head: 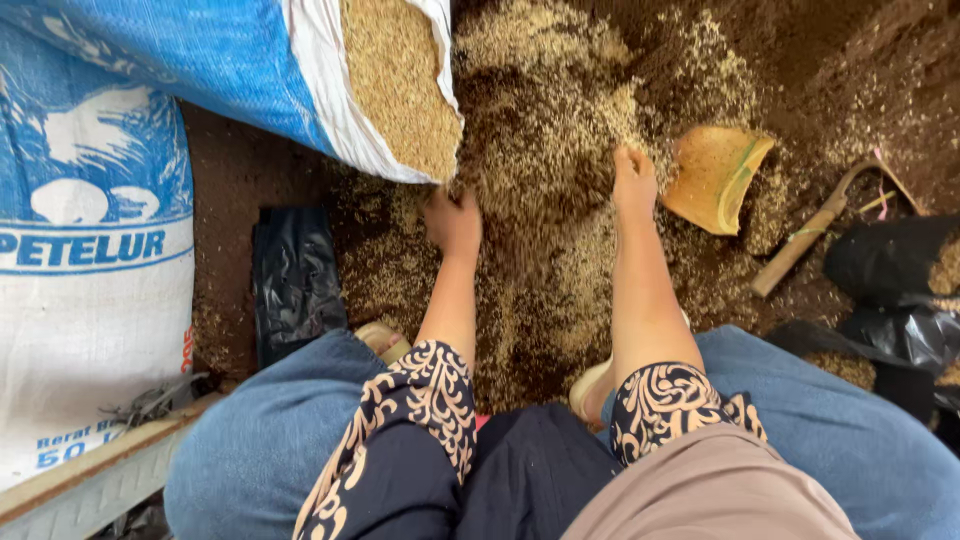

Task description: The person scoops grain from a large sack and mixes it with a pile of sawdust on the floor using both hands and a small scoop. The person then places the mixed material into a black plastic bag.

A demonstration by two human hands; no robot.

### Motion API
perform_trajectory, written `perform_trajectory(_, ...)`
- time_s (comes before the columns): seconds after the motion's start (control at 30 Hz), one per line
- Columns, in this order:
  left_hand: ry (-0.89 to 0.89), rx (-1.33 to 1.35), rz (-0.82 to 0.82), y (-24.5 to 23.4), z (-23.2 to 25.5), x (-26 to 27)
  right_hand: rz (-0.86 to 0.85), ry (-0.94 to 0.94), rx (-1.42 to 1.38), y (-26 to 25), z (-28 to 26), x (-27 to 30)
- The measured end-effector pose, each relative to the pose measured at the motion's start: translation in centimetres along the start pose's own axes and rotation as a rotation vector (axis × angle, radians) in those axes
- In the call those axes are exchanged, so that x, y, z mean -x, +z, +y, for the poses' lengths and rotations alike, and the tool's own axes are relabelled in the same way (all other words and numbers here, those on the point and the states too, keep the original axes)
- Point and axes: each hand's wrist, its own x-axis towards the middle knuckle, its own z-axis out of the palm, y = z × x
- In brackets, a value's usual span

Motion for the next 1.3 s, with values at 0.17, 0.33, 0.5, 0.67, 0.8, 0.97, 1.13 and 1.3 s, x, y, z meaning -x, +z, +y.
perform_trajectory(0.17, -0.026, 0.023, 0.125, 3.2, -7.8, -5.6, 0.058, 0.008, -0.009, 3.5, 6.2, -6.1)
perform_trajectory(0.33, 0.15, 0.22, 0.083, 6.2, -7.1, -8.3, -0.086, 0.175, -0.07, 4.4, 3.3, -4.9)
perform_trajectory(0.5, -0.122, 0.294, -0.166, 4.8, -1.8, -5.0, -0.192, 0.172, -0.079, 4.4, 0.1, -2.6)
perform_trajectory(0.67, 0.165, 0.358, -0.191, 5.3, 3.1, -1.7, -0.161, 0.037, -0.099, 5.9, 0.6, -2.0)
perform_trajectory(0.8, 0.42, 0.302, 0.027, 7.9, 3.9, -0.2, -0.05, -0.318, 0.047, 5.7, -2.1, -1.6)
perform_trajectory(0.97, 0.128, 0.708, 0.236, 8.2, 0.6, -1.6, -0.033, -0.659, 0.207, 5.9, -10.2, 3.0)
perform_trajectory(1.13, -0.282, 1.568, 0.128, 1.5, -2.0, -5.2, -0.195, -1.262, 0.149, 12.0, -16.1, 9.5)
perform_trajectory(1.3, -0.178, 1.986, -0.314, -3.8, 1.8, -3.6, -0.203, -1.652, 0.3, 17.1, -17.8, 12.9)
